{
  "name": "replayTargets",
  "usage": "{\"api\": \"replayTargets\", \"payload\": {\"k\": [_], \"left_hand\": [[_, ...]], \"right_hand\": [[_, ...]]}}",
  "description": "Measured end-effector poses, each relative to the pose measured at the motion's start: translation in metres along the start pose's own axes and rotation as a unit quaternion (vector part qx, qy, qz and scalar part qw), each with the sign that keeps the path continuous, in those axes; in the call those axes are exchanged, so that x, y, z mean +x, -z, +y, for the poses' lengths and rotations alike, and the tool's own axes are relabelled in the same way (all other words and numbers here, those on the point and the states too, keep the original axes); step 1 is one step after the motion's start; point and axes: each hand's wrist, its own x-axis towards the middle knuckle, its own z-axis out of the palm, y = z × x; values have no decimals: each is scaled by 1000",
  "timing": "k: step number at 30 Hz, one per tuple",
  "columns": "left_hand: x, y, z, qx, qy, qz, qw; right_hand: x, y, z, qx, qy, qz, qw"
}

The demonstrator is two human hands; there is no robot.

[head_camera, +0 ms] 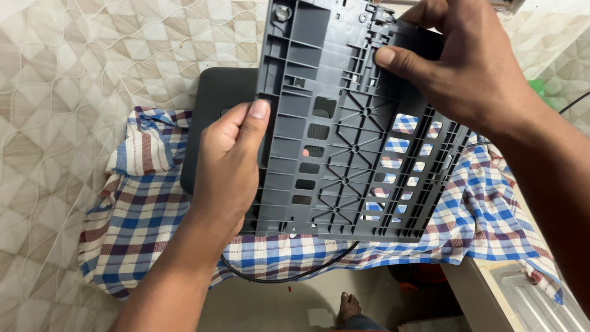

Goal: The person opens the front of a laser printer, lifts out the toner cartridge and drum assembly, reseats it, and closes the front cover. They then turn the printer around, open the rear door, detach the gray rear cover panel, and hold and turn the panel in their hands.

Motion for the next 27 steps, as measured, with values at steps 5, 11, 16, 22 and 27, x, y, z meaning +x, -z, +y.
{"api": "replayTargets", "payload": {"k": [5,11,16,22,27], "left_hand": [[-2,6,-2,-36,-31,-3,999],[-2,20,-2,-64,-4,51,997],[-1,22,-11,-114,-25,55,992],[1,18,-23,-123,-66,64,988],[-4,20,-19,-102,-59,61,991]], "right_hand": [[-13,8,30,212,138,75,964],[-48,6,61,345,-54,195,916],[-72,-4,46,421,-273,45,864],[-74,-27,20,467,-271,80,838],[-71,-34,16,483,-243,122,833]]}}
